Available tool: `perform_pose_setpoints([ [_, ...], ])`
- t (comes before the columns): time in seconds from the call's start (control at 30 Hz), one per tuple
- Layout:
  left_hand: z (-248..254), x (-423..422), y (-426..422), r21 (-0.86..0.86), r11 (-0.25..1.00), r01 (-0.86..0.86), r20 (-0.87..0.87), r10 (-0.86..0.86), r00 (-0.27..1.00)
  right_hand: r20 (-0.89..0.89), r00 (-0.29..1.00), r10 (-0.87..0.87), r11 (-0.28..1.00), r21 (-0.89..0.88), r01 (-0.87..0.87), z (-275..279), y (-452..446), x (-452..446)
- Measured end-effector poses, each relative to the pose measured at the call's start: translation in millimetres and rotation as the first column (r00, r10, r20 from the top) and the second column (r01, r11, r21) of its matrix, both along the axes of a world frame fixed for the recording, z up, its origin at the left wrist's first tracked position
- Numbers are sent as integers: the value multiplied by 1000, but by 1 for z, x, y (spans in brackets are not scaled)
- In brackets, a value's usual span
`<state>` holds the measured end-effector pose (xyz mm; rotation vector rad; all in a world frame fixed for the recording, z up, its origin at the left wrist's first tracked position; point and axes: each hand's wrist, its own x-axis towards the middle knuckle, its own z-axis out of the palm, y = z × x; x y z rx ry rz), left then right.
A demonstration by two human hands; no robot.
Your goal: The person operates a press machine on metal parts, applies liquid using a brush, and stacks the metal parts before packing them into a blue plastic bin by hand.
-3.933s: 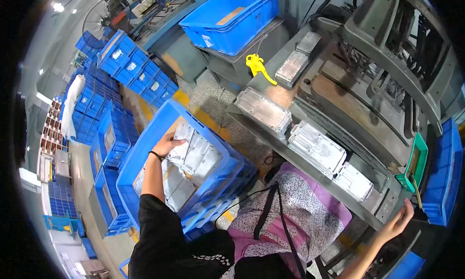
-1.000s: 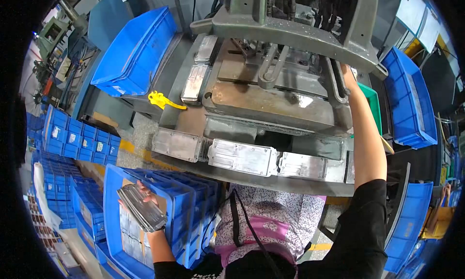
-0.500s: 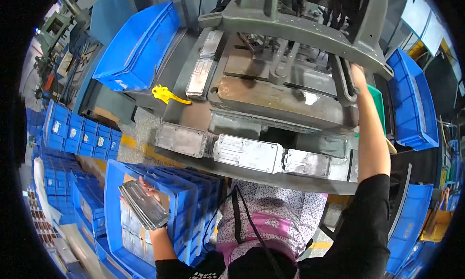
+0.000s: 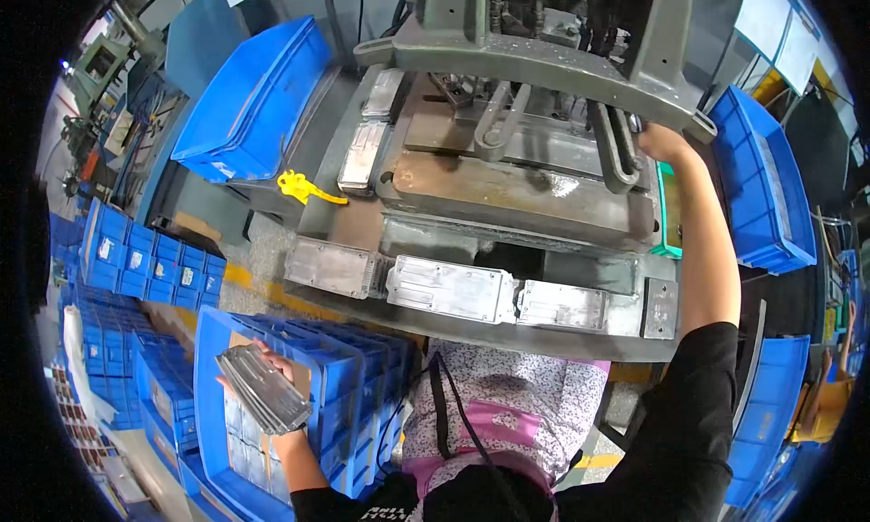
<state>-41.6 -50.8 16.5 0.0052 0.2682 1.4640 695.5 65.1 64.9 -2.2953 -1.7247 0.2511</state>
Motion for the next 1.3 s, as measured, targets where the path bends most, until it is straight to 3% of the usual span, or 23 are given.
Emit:
perform_pose_setpoints([
  [0.13,19,2,-5,110,987,118,-23,-116,993,-78,997,5,993,118,4,22,-51,-8],
  [0.23,44,23,-12,3,999,53,85,-53,995,-133,970,203,947,277,-160,55,-119,-82],
  [0.3,40,30,-9,13,998,61,-10,-61,998,-162,973,163,978,159,-137,66,-158,-135],
  [0.33,37,39,-5,99,981,167,31,-171,985,-256,953,161,986,91,-142,59,-174,-151],
  [0.37,37,51,-1,189,944,271,61,-287,956,-193,955,227,972,105,-210,52,-184,-171],
  [0.43,43,94,1,106,925,365,30,-370,929,-308,922,235,970,5,-245,19,-202,-200],
  [0.5,30,119,1,50,900,432,253,-430,866,-276,910,310,949,26,-315,1,-202,-208],
  [0.57,28,145,-4,44,859,509,302,-497,813,-198,917,347,932,-34,-360,-13,-201,-211],
  [0.67,22,174,-14,69,814,577,302,-568,766,-256,914,315,930,-107,-351,-18,-202,-215],
  [0.93,23,208,-24,129,787,603,377,-601,705,-85,915,395,895,-191,-404,-33,-198,-208],
  [1.1,31,210,-19,159,789,593,444,-594,671,-132,936,326,892,-286,-351,-27,-197,-212],
  [1.23,30,210,-16,178,793,583,469,-589,658,-159,905,394,896,-153,-416,-22,-203,-214],
  [1.3,27,210,-14,204,791,578,471,-596,650,-97,911,402,916,52,-399,-14,-207,-219],
])
